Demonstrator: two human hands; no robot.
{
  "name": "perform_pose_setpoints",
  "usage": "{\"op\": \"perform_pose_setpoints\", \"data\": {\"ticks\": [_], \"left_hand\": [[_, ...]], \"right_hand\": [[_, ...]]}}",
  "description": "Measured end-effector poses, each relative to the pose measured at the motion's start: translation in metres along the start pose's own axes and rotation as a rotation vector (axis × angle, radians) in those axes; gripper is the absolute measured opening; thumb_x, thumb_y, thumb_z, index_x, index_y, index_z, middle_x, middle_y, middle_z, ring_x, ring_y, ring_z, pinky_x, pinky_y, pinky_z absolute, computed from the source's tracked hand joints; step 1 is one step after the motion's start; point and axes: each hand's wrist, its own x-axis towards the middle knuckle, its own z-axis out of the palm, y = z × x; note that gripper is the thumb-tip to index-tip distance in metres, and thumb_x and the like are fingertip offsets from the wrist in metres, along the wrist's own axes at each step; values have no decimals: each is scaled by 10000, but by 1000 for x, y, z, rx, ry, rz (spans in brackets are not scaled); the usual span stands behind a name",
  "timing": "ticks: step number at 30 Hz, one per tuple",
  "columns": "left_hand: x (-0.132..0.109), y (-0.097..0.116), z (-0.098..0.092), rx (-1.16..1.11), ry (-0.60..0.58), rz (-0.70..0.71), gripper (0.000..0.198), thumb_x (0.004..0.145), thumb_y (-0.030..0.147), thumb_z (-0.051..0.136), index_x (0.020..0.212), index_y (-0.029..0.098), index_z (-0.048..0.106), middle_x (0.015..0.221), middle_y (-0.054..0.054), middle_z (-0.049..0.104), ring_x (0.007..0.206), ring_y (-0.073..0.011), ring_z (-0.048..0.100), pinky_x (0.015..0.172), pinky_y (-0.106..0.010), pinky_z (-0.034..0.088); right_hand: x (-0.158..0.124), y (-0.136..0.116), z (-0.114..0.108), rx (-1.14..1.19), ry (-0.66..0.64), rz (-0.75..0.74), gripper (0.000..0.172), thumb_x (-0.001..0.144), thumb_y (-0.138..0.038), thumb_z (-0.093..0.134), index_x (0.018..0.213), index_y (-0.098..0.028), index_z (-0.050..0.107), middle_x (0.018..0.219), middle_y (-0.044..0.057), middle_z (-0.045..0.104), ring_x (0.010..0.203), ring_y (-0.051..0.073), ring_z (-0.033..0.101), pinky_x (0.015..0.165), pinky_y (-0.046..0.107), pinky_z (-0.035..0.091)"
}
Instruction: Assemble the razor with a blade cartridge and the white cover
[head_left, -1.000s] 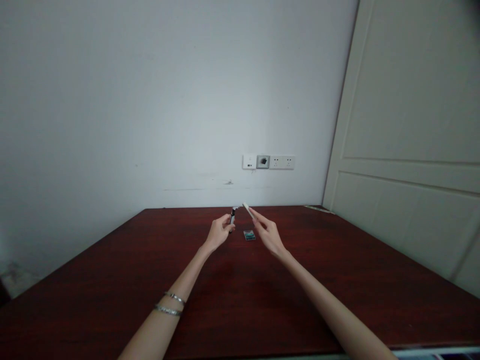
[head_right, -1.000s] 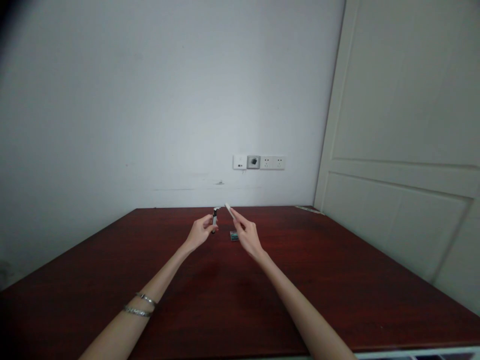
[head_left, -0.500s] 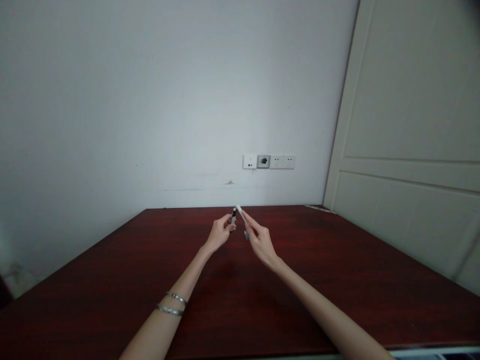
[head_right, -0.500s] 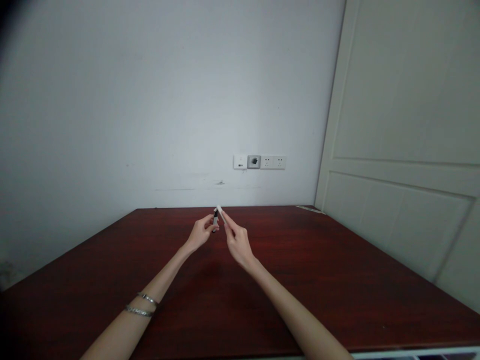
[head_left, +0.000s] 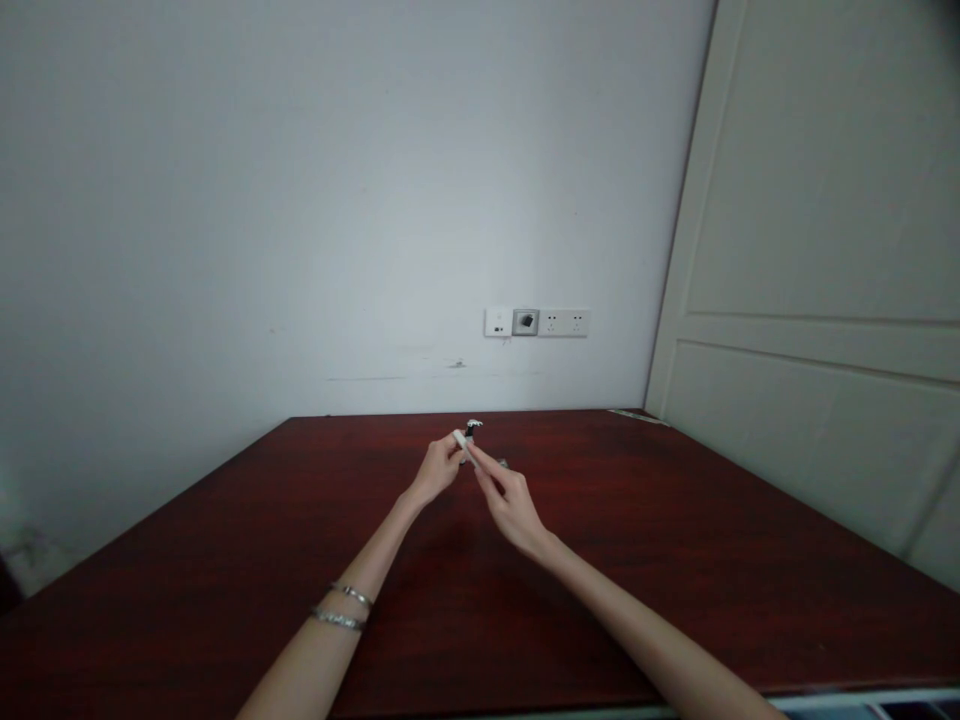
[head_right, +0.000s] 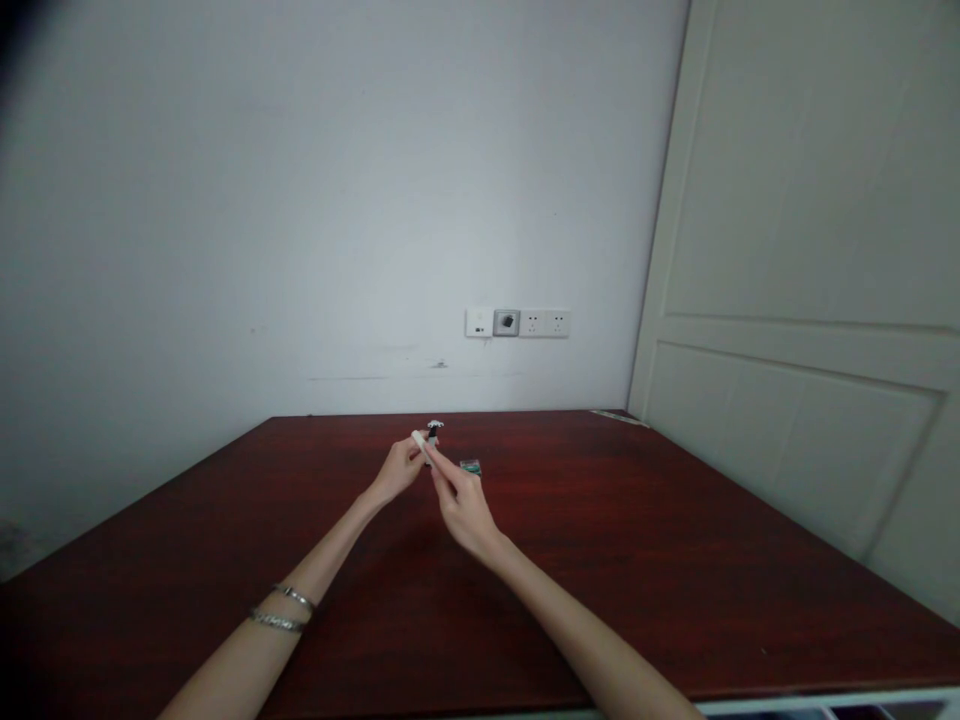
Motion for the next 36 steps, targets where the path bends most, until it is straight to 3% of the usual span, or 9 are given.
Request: {"op": "perform_pose_setpoints", "data": {"ticks": [5,10,13,15,20,23,26,31,36], "left_hand": [[-1,11,-8,101,-12,64,212,808,196,463,971,157,593,877,-39,653,812,-152,595,779,-252,435],[-2,23,-13,90,-43,95,234,822,180,431,988,175,596,938,-48,655,872,-162,593,819,-255,419],[-2,24,-12,80,-66,79,239,815,169,433,985,172,601,918,-47,658,879,-167,591,823,-258,417],[-2,24,-12,80,-79,86,237,817,169,433,982,168,603,911,-44,658,872,-164,590,818,-254,417],[-2,22,-11,94,-101,102,204,822,201,447,947,172,605,877,-35,659,825,-157,599,787,-249,424],[-3,20,-10,78,-80,73,198,805,184,448,938,169,593,847,-35,658,806,-155,606,767,-259,437],[-2,20,-8,-23,-59,-75,175,769,179,461,914,154,557,722,-26,639,656,-142,618,637,-253,473],[-1,32,-1,-360,-188,-429,214,699,234,524,890,144,487,608,-13,602,480,-163,616,423,-236,468],[-2,44,2,-505,-185,-444,236,699,296,538,867,138,490,572,-11,598,433,-163,600,414,-249,475]], "right_hand": [[23,-8,-37,-20,11,35,380,870,-339,432,1225,-246,530,1219,4,565,1087,219,545,919,378,441],[46,-10,-78,-84,-307,47,368,842,-360,469,1175,-240,571,1150,18,612,998,225,588,867,402,463],[49,-16,-87,-111,-459,26,357,823,-361,493,1140,-235,598,1037,11,670,889,213,623,807,387,490],[50,-21,-89,-116,-494,5,341,810,-360,513,1108,-234,621,991,7,686,856,210,631,781,369,498],[53,-21,-87,-160,-412,-17,362,838,-356,466,1153,-227,588,1095,28,641,866,201,626,761,341,491],[51,-18,-86,-154,-438,-14,347,803,-373,514,1099,-233,628,999,9,682,804,189,626,725,320,499],[52,-14,-87,-160,-410,-17,351,792,-376,527,1097,-236,630,923,-10,702,749,177,621,702,314,499],[64,0,-87,-326,-281,-43,373,852,-330,436,1186,-233,568,942,10,697,674,159,615,672,297,481],[72,14,-81,-479,-268,-92,371,853,-285,432,1206,-304,541,994,6,687,664,159,637,656,267,471]]}}
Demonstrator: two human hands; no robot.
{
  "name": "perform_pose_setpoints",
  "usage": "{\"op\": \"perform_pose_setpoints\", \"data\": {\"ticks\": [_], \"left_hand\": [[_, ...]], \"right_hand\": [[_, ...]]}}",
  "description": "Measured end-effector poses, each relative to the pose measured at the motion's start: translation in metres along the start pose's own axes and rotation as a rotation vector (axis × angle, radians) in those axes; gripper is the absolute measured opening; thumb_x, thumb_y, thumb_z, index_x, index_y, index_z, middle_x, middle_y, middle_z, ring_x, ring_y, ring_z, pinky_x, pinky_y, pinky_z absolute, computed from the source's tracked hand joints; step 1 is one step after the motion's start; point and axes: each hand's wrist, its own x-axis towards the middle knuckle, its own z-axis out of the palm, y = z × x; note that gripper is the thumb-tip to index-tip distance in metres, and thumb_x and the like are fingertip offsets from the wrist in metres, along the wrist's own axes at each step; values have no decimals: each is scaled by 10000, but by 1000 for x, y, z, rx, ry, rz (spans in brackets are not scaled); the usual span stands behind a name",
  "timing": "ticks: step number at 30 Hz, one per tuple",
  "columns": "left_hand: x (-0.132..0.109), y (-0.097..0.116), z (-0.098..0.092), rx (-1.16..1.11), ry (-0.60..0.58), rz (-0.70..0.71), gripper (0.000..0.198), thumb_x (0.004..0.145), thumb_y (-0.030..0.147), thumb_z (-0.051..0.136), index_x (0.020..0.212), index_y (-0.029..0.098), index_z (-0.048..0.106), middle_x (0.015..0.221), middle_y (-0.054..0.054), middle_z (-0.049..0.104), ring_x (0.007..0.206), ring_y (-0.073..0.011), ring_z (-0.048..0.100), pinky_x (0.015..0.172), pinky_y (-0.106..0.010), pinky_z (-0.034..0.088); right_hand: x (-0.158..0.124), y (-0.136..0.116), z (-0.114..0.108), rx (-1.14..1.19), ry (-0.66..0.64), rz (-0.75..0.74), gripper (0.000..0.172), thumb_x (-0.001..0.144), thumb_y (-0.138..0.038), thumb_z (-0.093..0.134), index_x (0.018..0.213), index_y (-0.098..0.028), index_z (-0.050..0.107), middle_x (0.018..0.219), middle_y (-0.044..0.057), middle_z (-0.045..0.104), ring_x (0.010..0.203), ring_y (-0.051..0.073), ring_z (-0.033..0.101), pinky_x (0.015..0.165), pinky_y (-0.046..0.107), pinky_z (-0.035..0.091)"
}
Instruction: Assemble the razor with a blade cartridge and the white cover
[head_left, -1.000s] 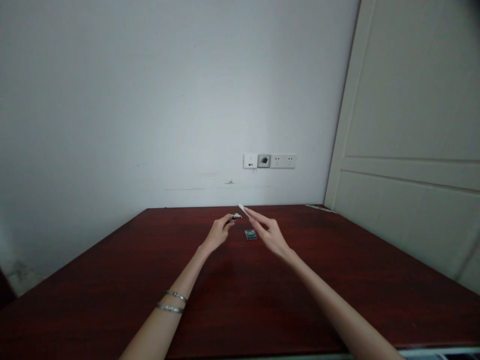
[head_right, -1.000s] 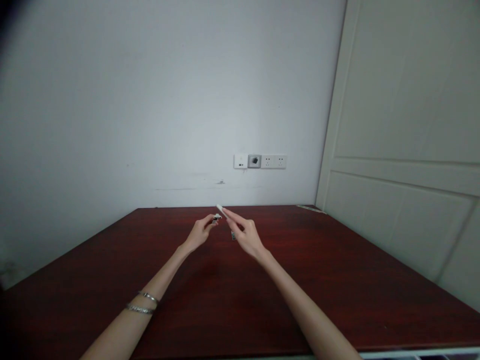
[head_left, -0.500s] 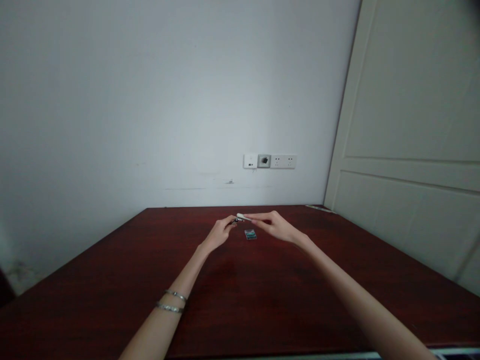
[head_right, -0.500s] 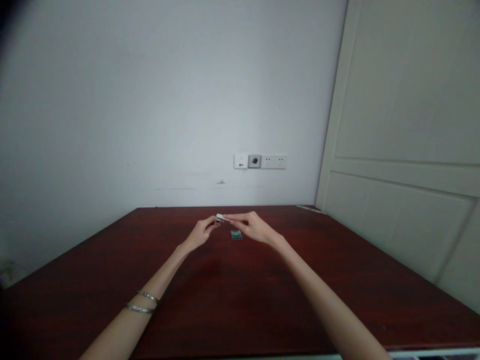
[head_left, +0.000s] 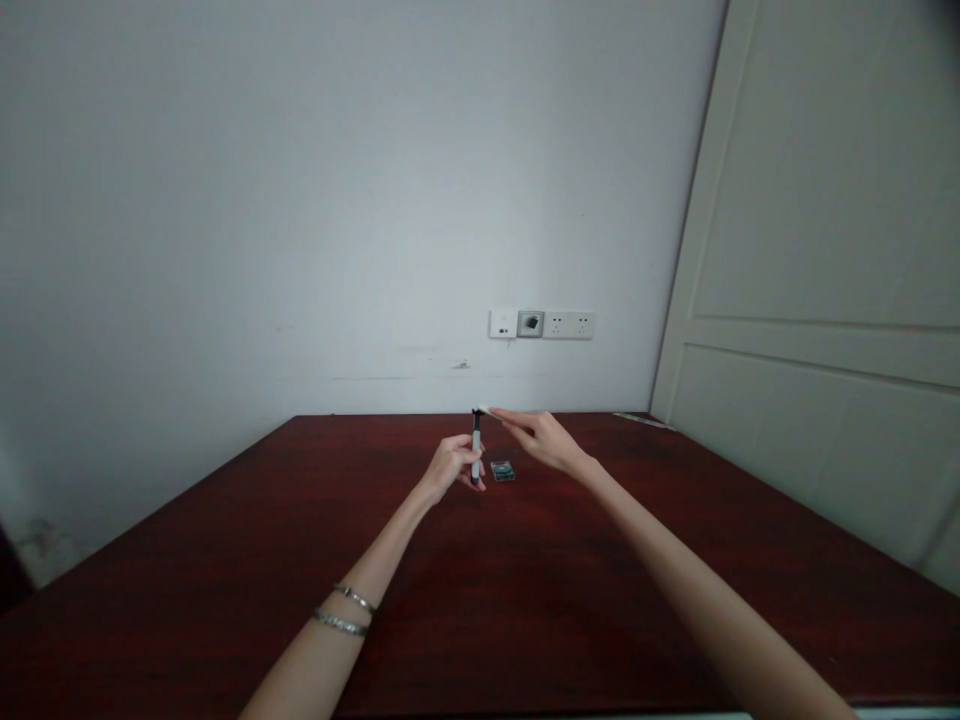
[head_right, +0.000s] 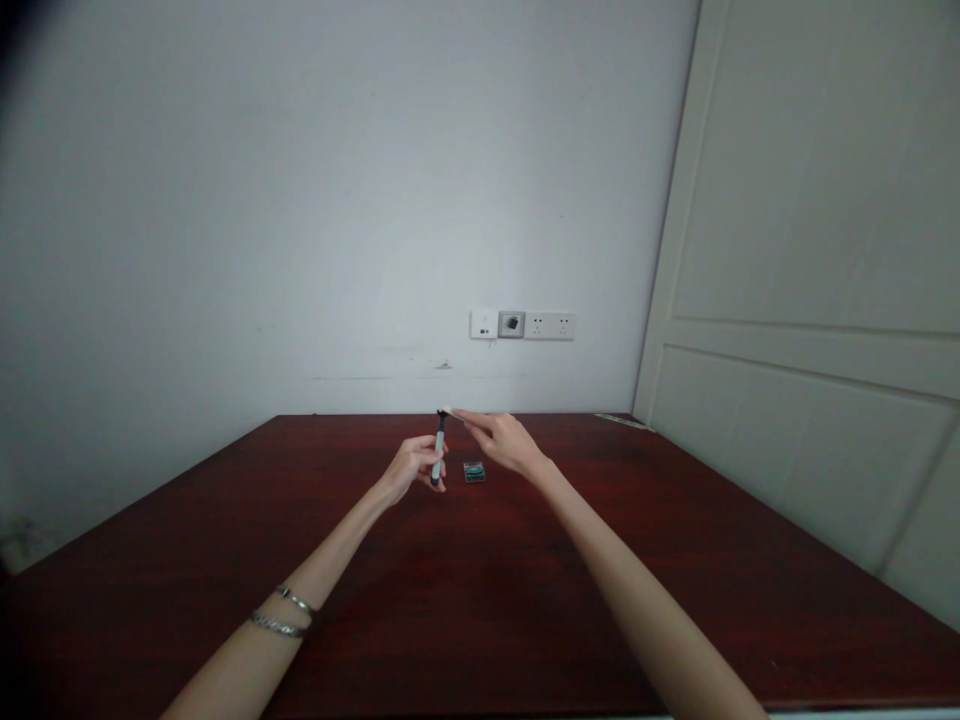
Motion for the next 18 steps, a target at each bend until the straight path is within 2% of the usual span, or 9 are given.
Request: {"op": "perform_pose_setpoints", "data": {"ticks": [7,11,18], "left_hand": [[-3,1,-1,0,4,51,251,702,319,550,864,135,497,578,-10,603,427,-145,590,420,-234,466],[-3,1,-1,-9,1,49,240,693,300,542,861,136,493,567,-6,598,418,-150,585,419,-247,469],[-2,0,1,22,-2,49,255,686,309,552,865,135,500,567,-7,597,418,-138,580,430,-245,472]], "right_hand": [[2,10,2,26,76,74,357,829,-280,470,1169,-306,577,950,-5,699,765,183,655,708,268,478],[-1,10,5,71,63,40,340,825,-294,486,1147,-318,591,1006,-9,681,826,190,652,737,279,481],[-3,7,9,92,113,44,356,842,-284,457,1181,-304,563,1039,8,668,840,186,651,757,292,481]]}}
